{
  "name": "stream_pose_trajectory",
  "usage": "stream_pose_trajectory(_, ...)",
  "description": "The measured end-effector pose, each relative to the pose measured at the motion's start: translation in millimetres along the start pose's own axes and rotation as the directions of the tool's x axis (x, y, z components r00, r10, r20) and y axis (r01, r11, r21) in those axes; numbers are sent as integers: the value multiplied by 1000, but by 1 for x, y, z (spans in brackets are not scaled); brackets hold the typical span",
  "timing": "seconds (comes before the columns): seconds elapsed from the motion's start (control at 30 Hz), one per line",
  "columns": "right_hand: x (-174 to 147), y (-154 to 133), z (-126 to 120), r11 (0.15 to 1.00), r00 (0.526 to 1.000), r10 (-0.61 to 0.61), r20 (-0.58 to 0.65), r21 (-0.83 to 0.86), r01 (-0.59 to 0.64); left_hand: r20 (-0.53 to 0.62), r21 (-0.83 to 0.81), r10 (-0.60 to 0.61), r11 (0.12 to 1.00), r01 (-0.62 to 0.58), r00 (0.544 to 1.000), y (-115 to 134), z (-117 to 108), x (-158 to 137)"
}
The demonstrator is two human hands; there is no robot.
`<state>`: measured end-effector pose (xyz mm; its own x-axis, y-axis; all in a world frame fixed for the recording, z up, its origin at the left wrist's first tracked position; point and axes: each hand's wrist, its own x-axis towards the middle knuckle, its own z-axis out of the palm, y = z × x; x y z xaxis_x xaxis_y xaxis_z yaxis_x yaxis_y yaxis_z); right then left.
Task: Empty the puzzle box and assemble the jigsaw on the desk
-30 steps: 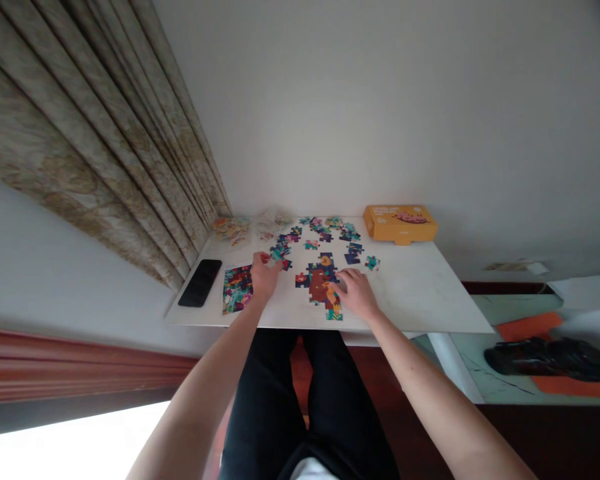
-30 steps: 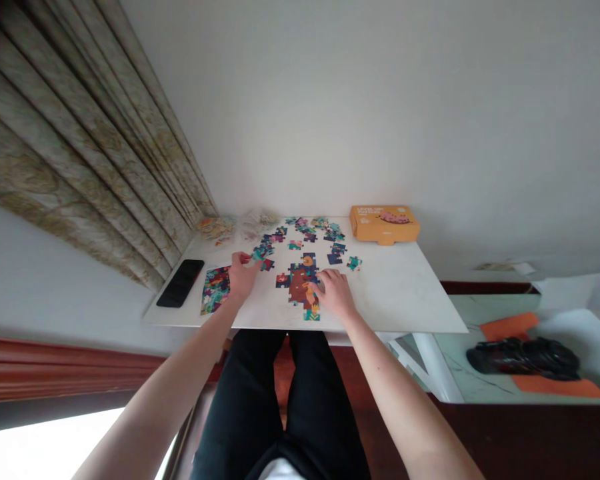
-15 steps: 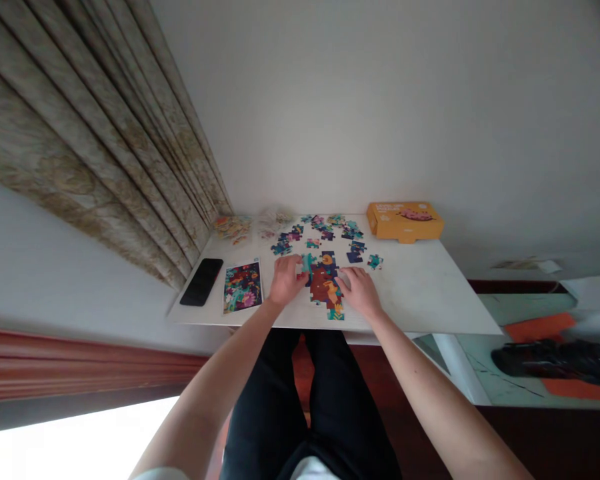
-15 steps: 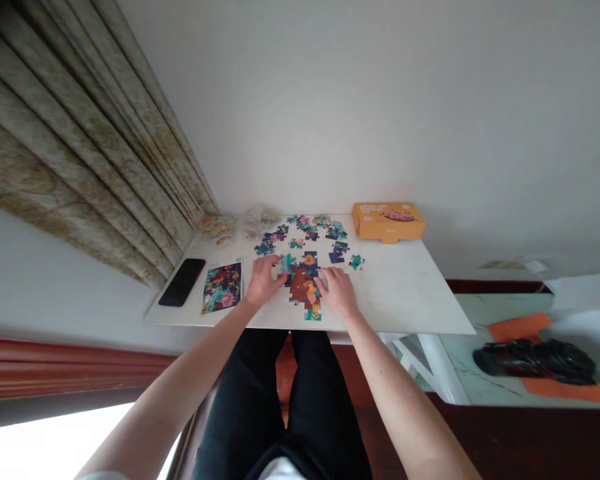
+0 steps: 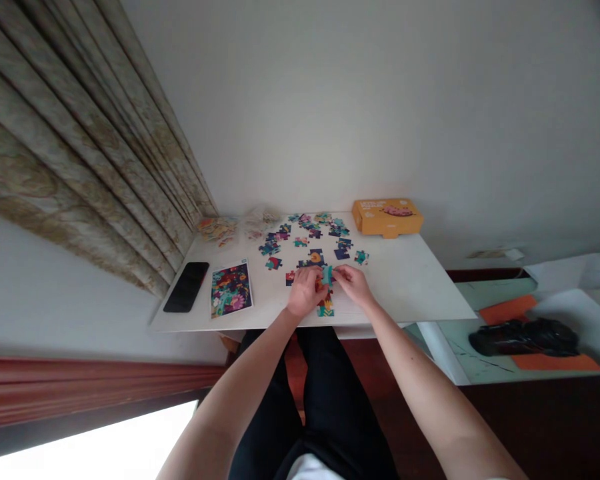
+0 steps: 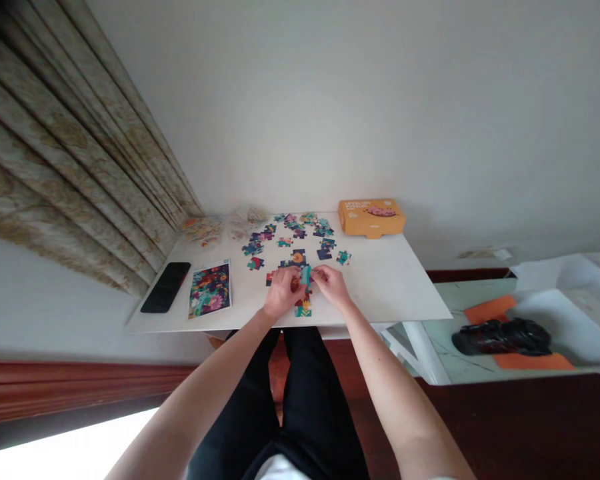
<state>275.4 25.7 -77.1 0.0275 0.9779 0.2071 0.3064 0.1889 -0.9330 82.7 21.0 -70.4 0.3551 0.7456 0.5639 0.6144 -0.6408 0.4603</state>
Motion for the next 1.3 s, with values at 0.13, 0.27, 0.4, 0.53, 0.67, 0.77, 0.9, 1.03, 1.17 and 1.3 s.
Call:
stream_pose_trajectory(0.13,7,6,-8,984,995,92,-29,153,-86,44,37,-26,999,24,999,-6,-6,1)
stream_pose_trajectory(0.27,9,10,-10,966,966,143,-216,241,-89,-83,227,-333,912,343,939,-35,-34,6)
stream_pose_trajectory(0.4,7,13,-5,979,940,136,-313,186,-79,-82,370,-541,763,530,837,-67,-65,15)
stream_pose_trajectory(0.53,6,18,-2,996,890,86,-448,52,-70,64,405,-614,736,542,787,-83,-78,21)
stream_pose_trajectory(0.67,12,30,0,994,818,101,-566,20,-109,121,329,-599,776,538,792,-91,-78,25)
stream_pose_trajectory(0.77,18,40,2,990,806,126,-578,24,-137,94,180,-613,786,592,785,-98,-77,30)
stream_pose_trajectory(0.9,21,45,3,985,793,7,-609,-131,-109,79,11,-651,758,652,755,-104,-80,33)
stream_pose_trajectory(1.03,19,40,4,908,795,-205,-570,-414,-62,57,-176,-682,712,680,729,-107,-84,32)
stream_pose_trajectory(1.17,17,31,5,799,816,-274,-509,-593,-101,77,-323,-751,603,729,655,-107,-90,29)
stream_pose_trajectory(1.3,16,22,7,769,870,-245,-428,-632,-94,142,-428,-790,495,756,597,-97,-98,14)
